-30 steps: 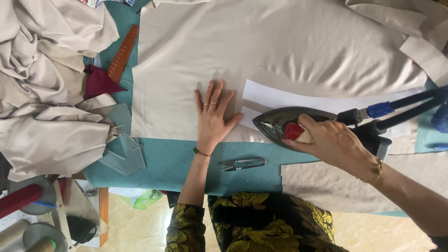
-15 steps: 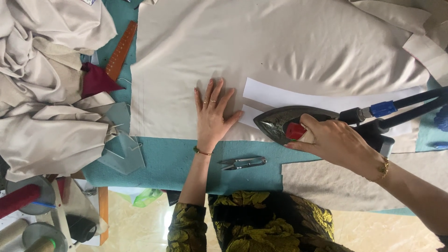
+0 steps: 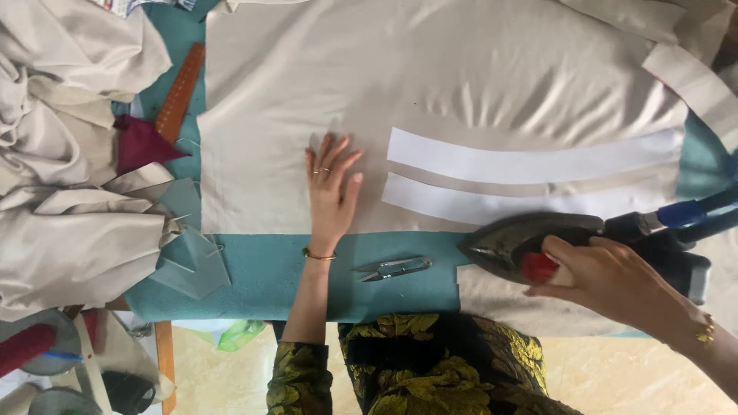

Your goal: Ironing interfacing onto fabric pieces on a work table in a sewing environment

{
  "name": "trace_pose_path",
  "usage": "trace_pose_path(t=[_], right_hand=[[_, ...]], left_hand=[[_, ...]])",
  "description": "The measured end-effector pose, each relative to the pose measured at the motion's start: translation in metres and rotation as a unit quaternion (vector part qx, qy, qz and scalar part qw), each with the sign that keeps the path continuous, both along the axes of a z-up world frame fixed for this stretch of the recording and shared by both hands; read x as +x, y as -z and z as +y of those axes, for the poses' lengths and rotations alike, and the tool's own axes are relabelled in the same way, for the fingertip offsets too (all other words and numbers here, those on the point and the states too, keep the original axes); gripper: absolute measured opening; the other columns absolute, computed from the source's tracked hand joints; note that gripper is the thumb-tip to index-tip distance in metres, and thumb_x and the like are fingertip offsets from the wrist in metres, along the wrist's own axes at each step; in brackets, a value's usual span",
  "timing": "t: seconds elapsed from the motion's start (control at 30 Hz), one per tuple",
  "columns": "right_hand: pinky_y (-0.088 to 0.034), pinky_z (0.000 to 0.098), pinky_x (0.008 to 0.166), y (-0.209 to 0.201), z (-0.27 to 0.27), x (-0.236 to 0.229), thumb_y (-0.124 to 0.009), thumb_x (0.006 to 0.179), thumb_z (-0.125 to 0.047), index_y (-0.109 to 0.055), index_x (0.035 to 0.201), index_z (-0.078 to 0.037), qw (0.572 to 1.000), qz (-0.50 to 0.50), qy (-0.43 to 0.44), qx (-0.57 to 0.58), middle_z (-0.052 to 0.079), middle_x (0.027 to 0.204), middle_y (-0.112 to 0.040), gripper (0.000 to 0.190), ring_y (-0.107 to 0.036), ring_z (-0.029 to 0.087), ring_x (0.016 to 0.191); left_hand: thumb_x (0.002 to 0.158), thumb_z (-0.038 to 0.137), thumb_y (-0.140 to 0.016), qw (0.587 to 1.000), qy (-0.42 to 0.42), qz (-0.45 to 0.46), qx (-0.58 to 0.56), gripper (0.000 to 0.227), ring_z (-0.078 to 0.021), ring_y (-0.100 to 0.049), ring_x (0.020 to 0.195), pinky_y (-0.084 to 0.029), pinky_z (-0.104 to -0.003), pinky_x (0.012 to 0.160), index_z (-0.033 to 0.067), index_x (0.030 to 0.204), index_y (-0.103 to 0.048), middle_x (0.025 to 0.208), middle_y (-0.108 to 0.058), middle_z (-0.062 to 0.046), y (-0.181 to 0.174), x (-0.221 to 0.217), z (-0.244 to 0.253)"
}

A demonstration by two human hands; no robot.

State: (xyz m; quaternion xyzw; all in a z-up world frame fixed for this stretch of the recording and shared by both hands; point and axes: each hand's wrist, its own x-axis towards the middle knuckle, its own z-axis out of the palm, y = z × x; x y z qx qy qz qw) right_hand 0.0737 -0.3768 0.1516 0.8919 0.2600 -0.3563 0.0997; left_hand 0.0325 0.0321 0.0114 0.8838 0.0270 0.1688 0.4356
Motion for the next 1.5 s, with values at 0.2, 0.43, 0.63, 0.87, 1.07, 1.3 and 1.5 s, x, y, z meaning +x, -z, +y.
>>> trace_pose_path(t=[0.2, 0.43, 0.63, 0.87, 1.07, 1.3, 1.5], right_hand=[[-0.052, 0.0203, 0.085, -0.029, -0.036, -0.02, -0.073, 0.079, -0.076, -0.054, 0.091, -0.036, 0.987, 0.114, 0.048, -0.099, -0.016, 0.081, -0.069, 0.046, -0.066, 0.007, 0.093], [-0.05, 0.0248, 0.076, 0.012, -0.133, -0.061, -0.067, 0.075, -0.018, -0.058, 0.079, -0.03, 0.988, -0.09, -0.089, 0.09, -0.017, 0.05, -0.059, 0.015, -0.053, 0.008, 0.048], [-0.05, 0.0277, 0.077, 0.014, -0.188, -0.064, -0.075, 0.074, -0.027, -0.06, 0.089, -0.033, 0.991, -0.057, -0.111, 0.048, -0.015, 0.06, -0.072, 0.021, -0.066, 0.012, 0.056], [-0.044, 0.0332, 0.069, 0.011, -0.26, -0.052, -0.067, 0.067, -0.014, -0.053, 0.074, -0.029, 0.959, -0.182, -0.156, 0.153, -0.009, 0.05, -0.058, 0.021, -0.055, 0.021, 0.05], [-0.043, 0.0358, 0.072, 0.012, -0.368, -0.039, -0.068, 0.067, -0.01, -0.058, 0.078, -0.029, 0.955, -0.173, -0.197, 0.138, -0.012, 0.066, -0.069, 0.023, -0.064, 0.017, 0.061], [-0.037, 0.0369, 0.08, -0.006, -0.5, -0.034, -0.069, 0.086, -0.02, -0.053, 0.086, -0.033, 0.955, -0.21, -0.208, 0.031, -0.013, 0.081, -0.072, 0.02, -0.068, 0.013, 0.082], [-0.048, 0.0236, 0.08, -0.015, -0.615, -0.032, -0.072, 0.081, -0.021, -0.062, 0.085, -0.041, 0.988, -0.147, -0.038, -0.028, -0.029, 0.086, -0.077, 0.023, -0.073, -0.002, 0.085]], left_hand=[[0.109, 0.018, -0.054, 0.995, 0.007, -0.029, 0.096, 0.022, -0.036, -0.039, 0.15, -0.016, -0.063, 0.128, 0.0132, 0.126, -0.068, 0.149, -0.054, -0.005, 0.006, 0.003, -0.003], [0.106, 0.021, -0.064, 0.987, 0.012, -0.043, 0.156, 0.019, -0.0387, -0.042, 0.148, -0.021, -0.066, 0.125, 0.0136, 0.123, -0.069, 0.147, -0.056, -0.004, 0.007, 0.006, -0.002], [0.107, 0.023, -0.064, 0.985, 0.007, -0.01, 0.171, 0.025, -0.0374, -0.036, 0.15, -0.02, -0.068, 0.122, 0.012, 0.13, -0.064, 0.15, -0.052, -0.006, 0.004, -0.003, -0.022], [0.107, 0.053, -0.047, 0.956, 0.053, 0.091, 0.275, 0.066, -0.0393, -0.005, 0.159, -0.006, -0.071, 0.125, 0.0182, 0.161, -0.032, 0.173, -0.01, -0.011, -0.011, -0.035, -0.166], [0.106, 0.058, -0.042, 0.93, 0.12, 0.108, 0.331, 0.074, -0.0371, -0.003, 0.16, -0.008, -0.072, 0.123, 0.0189, 0.166, -0.022, 0.174, -0.007, -0.012, -0.033, -0.045, -0.317], [0.102, 0.059, -0.046, 0.912, 0.152, 0.107, 0.365, 0.075, -0.0364, -0.008, 0.16, -0.004, -0.07, 0.121, 0.019, 0.163, -0.031, 0.173, -0.017, -0.013, -0.023, -0.036, -0.427], [0.1, 0.062, -0.041, 0.908, 0.168, 0.137, 0.358, 0.081, -0.0316, 0.002, 0.161, 0.009, -0.068, 0.121, 0.0177, 0.166, -0.023, 0.174, -0.007, -0.011, -0.009, -0.026, -0.452]])
